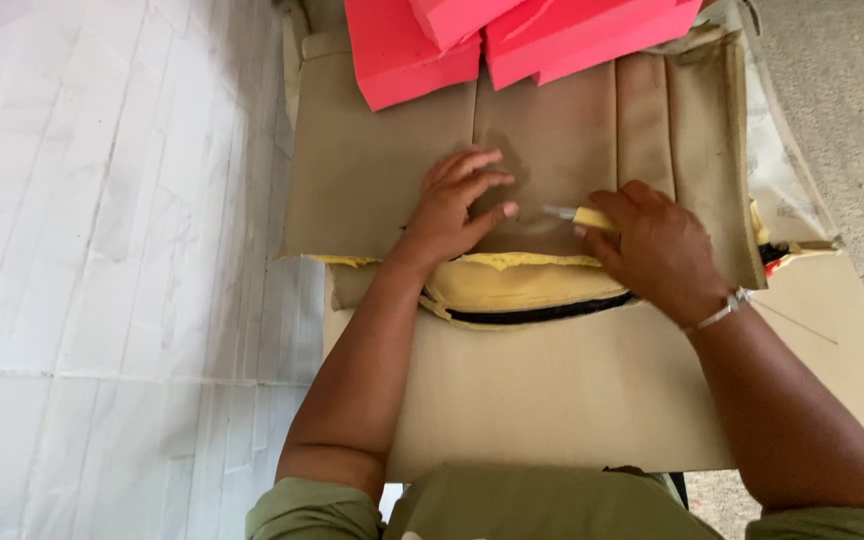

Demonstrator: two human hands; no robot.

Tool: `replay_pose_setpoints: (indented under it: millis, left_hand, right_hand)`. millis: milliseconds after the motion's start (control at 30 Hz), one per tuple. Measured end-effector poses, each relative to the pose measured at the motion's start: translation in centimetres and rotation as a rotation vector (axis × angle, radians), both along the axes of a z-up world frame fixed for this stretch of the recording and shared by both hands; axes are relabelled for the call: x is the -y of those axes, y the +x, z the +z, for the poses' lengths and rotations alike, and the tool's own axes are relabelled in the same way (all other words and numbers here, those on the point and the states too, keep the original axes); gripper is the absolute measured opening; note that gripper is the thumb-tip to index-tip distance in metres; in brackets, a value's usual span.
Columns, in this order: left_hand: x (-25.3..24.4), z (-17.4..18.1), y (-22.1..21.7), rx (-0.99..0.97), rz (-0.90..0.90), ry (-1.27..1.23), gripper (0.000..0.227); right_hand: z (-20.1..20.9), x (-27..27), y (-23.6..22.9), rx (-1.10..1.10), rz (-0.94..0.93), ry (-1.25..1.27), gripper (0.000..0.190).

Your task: Trimming foam padding with a blade and fitting it into a leather cover

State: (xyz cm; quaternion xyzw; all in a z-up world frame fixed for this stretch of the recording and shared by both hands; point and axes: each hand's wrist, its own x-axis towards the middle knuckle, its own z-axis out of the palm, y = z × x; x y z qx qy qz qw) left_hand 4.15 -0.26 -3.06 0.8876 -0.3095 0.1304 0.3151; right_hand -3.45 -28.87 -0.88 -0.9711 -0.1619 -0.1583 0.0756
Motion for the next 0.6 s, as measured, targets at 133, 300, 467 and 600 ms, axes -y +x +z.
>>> replay_pose_setpoints:
  millis: [133, 300, 467, 600]
  left_hand:
    - [0.1, 2.3, -1.6, -0.246, -0.37, -0.114, 0.046]
    - [0.8, 3.0, -2.2, -0.396, -0.442, 0.102, 0.06]
    - [1.6, 0.6, -1.9, -0.379, -0.255, -0.197, 0.017]
    - [2.0, -1.5, -0.6, -0.471, -0.116, -0.496, 0.012]
  right_hand:
    - [5.5, -2.0, -2.8, -0.154, 0.125, 0.057, 0.039]
    - [6.6, -1.8, -3.6, -0.667, 0.277, 0.062, 0.033]
    - [4.0, -1.2, -2.1, -0.705, 0.328, 0.031, 0.033]
    - [4.8, -0.5, -2.2, -0.534, 0.253, 0.099, 0.039]
